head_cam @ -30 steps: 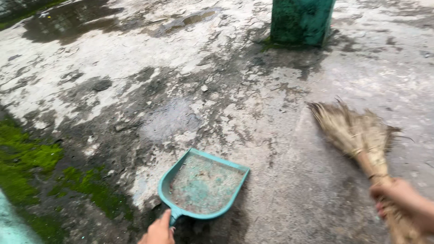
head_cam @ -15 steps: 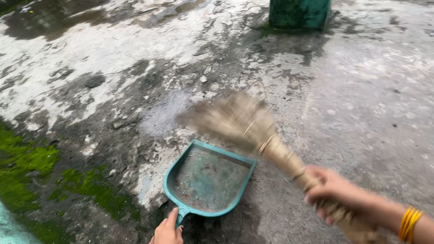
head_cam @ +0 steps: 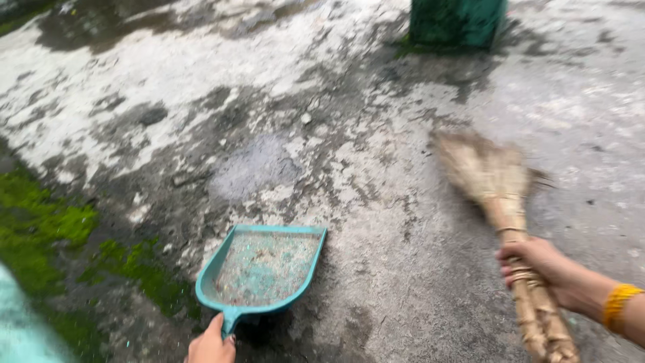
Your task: The person sweeps the concrete outdoor ground using a hand broom and collects debris with a dustpan.
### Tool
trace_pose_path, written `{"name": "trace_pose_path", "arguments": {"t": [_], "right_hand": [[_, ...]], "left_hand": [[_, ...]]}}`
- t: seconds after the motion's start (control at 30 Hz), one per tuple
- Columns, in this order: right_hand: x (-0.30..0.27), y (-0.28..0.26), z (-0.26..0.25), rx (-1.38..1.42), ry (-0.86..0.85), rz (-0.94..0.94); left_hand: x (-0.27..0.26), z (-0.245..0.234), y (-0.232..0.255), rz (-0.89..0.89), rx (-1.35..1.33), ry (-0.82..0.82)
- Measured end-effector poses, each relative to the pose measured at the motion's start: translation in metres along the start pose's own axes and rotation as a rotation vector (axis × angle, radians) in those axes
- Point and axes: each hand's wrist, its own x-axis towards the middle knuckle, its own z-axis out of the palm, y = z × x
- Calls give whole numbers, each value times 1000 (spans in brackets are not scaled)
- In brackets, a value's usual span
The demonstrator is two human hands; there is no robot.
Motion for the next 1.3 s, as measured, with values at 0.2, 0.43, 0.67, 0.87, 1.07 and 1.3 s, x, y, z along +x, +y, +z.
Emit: {"name": "trace_pose_path", "arguments": {"t": [0.2,0.43,0.67,0.87,1.07,1.3], "right_hand": [[-31,11,108,-483,-264,6],[-22,-10,98,-606,-493,89],[3,-4,136,-358,-316,-22],[-31,40,155,-730,-613,118],[-20,21,130,-614,-753,0],[-52,-34,176,-762,-389,-212]], "left_hand": [[-73,-30,79,-191,-3,-41],[-102,-36,81,-176,-112,19],[-139,-27,32,15,-142,159],[-155,-25,59,-173,-176,110],[-159,-34,75,-99,-317,432],[-161,-135,90,-282,-572,652]]}}
